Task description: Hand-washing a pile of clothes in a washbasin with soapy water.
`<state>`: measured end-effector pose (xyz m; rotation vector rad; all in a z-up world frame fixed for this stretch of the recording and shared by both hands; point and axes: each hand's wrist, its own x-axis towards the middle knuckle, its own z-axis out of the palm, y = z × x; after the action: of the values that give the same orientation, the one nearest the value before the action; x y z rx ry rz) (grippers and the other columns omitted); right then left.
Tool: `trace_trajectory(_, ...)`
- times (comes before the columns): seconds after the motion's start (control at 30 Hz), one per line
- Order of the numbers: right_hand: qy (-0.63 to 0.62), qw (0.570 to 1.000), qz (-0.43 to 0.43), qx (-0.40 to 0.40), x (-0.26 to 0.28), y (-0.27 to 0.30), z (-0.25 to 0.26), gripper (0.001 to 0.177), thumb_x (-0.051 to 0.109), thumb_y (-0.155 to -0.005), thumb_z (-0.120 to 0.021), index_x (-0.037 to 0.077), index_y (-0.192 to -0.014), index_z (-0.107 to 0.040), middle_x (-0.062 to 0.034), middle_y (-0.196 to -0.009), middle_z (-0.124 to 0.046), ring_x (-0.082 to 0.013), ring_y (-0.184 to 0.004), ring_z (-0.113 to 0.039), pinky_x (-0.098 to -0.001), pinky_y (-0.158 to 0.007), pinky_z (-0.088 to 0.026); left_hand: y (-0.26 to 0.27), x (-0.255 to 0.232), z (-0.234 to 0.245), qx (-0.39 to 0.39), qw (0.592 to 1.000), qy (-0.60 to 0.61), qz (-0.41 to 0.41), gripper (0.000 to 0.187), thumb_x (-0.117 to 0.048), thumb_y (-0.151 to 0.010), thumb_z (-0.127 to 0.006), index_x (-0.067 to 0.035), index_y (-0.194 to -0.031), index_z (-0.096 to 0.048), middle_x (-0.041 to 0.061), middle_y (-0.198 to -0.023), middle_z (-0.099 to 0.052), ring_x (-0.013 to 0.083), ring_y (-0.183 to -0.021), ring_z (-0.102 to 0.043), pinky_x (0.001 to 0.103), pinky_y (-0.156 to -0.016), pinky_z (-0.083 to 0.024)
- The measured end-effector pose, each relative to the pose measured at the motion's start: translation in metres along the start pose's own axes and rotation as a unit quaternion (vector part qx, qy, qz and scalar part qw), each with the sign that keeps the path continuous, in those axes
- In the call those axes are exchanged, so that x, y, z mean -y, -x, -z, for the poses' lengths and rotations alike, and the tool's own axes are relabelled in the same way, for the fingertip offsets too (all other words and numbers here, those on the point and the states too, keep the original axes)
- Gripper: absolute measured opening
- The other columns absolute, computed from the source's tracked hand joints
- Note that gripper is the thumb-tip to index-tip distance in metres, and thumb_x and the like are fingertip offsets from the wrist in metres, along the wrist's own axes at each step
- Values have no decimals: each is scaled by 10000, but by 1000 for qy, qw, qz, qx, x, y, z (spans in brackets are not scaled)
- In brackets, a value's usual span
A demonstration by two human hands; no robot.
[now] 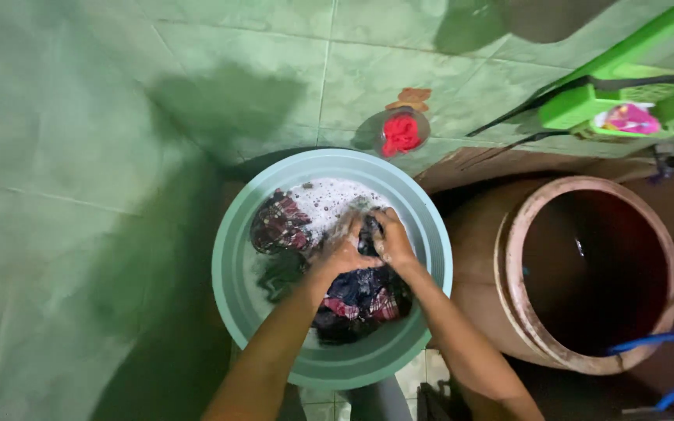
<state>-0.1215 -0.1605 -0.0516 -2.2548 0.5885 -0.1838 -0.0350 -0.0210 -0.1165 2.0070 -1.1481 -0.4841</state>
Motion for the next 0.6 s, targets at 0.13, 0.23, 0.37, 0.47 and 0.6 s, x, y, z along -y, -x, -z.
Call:
trace_trajectory(0.13, -17, 996, 79, -25, 67, 4, 41, 427, -87, -785, -551, -3, -1193, -647, -217, -1040, -567, -410, -983, -580, -437, -877, -480, -1, 6, -18, -67, 995, 74, 6, 1161, -450, -590, -947, -30, -1500, -361, 284, -1503, -430, 476, -1402, -408, 540, -1150, -349)
trace_trajectory(0.23, -52, 995, 90, -6, 135, 11, 84, 396, -90, -818, -564, 5, -1192, -653, -187, -977, -586, -384, -964, -593, -423, -893, -470, -2, -13, 0, -108, 981, 163, 7, 971, -391, -637, -923, -58, -1429, -472, 227, -1397, -557, 411, -1306, -529, 509, -1104, -434)
trace_trajectory(0.37, -75, 986, 151, -14, 220, 22, 141, 445, -120, -768, -534, 38, -1163, -666, -168, -1027, -596, -355, -1008, -606, -400, -937, -483, 3, -55, 46, -58, 954, 284, 74, 627, -317, -749, -858, -52, -1266, -622, 156, -1150, -721, 280, -1054, -695, 435, -926, -562)
trace_trajectory(0.47, -84, 980, 179, -34, 263, 30, 181, 467, -124, -758, -519, 52, -1165, -669, -159, -1021, -597, -335, -1007, -615, -392, -943, -487, 8, -72, 65, -32, 952, 293, 80, 527, -288, -791, -822, -48, -1229, -654, 133, -1105, -742, 233, -1003, -705, 408, -888, -566)
trace_trajectory(0.6, -63, 966, 237, -76, 306, 45, 241, 445, -89, -755, -584, 59, -1166, -668, -143, -971, -577, -310, -961, -590, -364, -909, -467, 18, -106, 101, 4, 953, 294, 74, 508, -275, -804, -803, -34, -1220, -638, 137, -1092, -723, 234, -975, -671, 397, -894, -545)
